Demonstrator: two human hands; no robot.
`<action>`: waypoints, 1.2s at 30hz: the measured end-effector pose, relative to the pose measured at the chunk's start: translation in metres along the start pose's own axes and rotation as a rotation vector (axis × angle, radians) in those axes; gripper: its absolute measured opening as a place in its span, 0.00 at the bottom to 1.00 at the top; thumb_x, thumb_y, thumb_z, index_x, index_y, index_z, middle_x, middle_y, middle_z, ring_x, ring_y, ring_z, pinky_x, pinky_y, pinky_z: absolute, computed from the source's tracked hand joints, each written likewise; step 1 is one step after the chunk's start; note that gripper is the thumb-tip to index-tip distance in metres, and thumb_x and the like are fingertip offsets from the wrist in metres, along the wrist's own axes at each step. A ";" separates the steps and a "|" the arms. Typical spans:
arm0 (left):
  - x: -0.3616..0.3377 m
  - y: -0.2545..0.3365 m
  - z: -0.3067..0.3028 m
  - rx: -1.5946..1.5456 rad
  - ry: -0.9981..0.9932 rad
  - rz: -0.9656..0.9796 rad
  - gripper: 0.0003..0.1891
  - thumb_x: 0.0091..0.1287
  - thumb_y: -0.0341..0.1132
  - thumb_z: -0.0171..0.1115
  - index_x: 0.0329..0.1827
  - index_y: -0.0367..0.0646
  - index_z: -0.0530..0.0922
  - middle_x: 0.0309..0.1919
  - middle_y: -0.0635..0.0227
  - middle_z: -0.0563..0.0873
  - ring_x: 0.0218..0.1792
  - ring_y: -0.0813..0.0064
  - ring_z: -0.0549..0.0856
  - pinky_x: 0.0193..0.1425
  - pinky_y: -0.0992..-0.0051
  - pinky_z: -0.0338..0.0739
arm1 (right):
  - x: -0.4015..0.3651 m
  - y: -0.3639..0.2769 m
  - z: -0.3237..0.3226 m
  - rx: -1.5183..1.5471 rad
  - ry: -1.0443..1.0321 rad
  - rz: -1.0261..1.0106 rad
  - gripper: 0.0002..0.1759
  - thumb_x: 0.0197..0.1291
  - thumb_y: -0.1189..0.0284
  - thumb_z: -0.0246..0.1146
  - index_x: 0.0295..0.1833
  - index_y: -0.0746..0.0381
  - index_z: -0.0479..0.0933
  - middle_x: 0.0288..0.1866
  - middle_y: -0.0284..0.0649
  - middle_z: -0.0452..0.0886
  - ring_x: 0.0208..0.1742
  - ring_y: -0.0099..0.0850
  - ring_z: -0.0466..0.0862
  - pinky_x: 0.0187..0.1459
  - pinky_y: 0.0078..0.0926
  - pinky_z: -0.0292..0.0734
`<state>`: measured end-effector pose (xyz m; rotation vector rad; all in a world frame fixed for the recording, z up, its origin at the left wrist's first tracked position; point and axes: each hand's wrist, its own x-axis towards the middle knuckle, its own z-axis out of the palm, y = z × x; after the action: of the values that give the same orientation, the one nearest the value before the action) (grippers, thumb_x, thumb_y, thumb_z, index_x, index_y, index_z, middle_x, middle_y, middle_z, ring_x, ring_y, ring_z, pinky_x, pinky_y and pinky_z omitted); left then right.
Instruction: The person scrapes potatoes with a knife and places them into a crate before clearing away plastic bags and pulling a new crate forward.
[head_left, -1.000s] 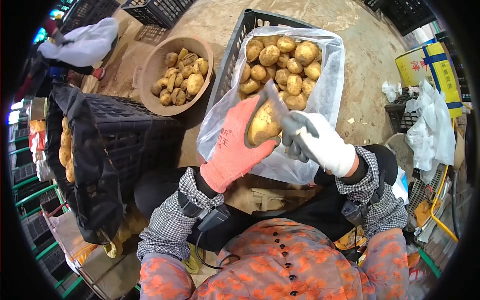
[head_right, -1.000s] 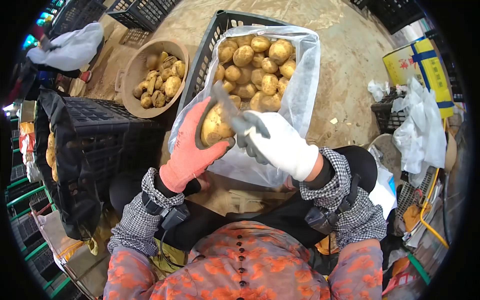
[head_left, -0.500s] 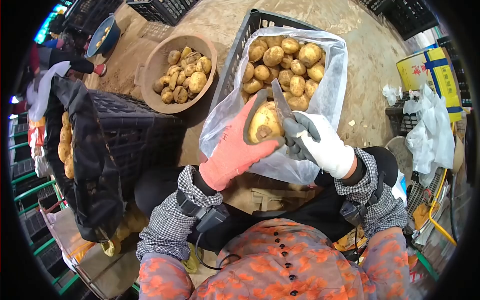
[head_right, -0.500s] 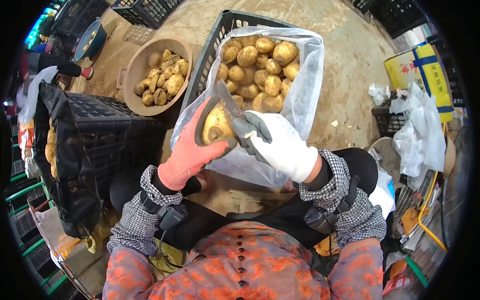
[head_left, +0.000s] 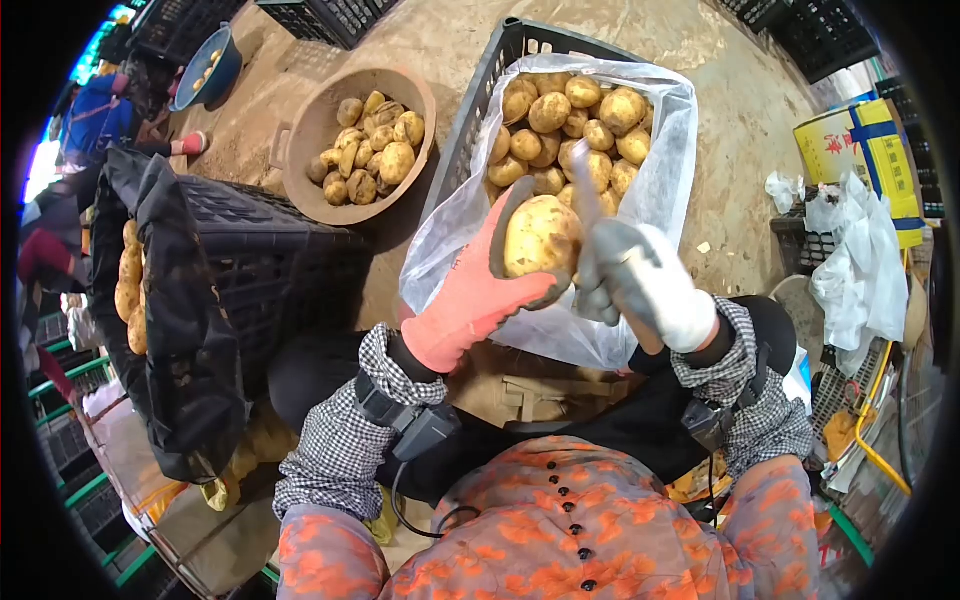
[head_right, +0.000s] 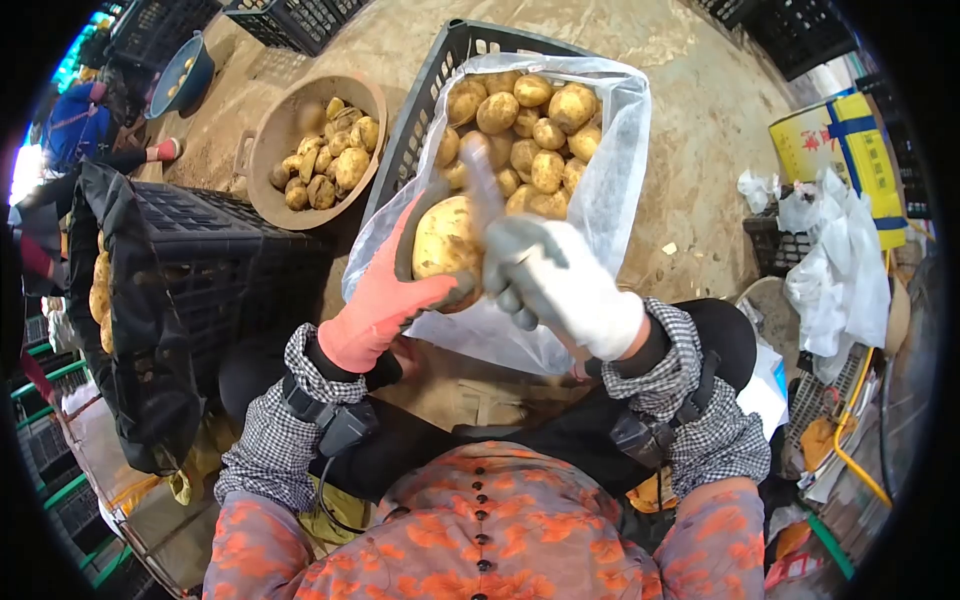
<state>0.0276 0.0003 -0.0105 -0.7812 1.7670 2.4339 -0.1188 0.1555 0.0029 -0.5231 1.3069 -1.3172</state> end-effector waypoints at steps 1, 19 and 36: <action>0.005 -0.009 0.000 -0.080 0.001 0.164 0.37 0.63 0.37 0.63 0.74 0.43 0.56 0.59 0.63 0.75 0.59 0.71 0.78 0.62 0.72 0.73 | 0.001 -0.011 0.006 0.009 0.180 0.043 0.17 0.66 0.59 0.54 0.34 0.61 0.72 0.25 0.32 0.75 0.20 0.18 0.73 0.20 0.21 0.70; -0.089 0.059 -0.096 -0.706 0.405 0.760 0.30 0.67 0.54 0.54 0.67 0.47 0.64 0.64 0.60 0.70 0.58 0.62 0.77 0.50 0.57 0.82 | 0.003 0.007 -0.007 -0.097 0.106 -0.080 0.19 0.66 0.61 0.55 0.48 0.68 0.73 0.21 0.33 0.72 0.19 0.19 0.71 0.21 0.15 0.65; -0.038 -0.018 0.004 0.468 0.528 0.560 0.25 0.71 0.27 0.52 0.70 0.40 0.60 0.62 0.54 0.73 0.63 0.63 0.74 0.66 0.67 0.70 | 0.011 0.012 0.047 -0.893 0.029 -0.545 0.19 0.54 0.68 0.62 0.48 0.68 0.73 0.34 0.50 0.79 0.35 0.50 0.81 0.35 0.39 0.76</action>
<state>0.0654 0.0199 -0.0098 -1.0413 2.9530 2.0063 -0.0756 0.1317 0.0017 -1.5654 1.8325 -1.0921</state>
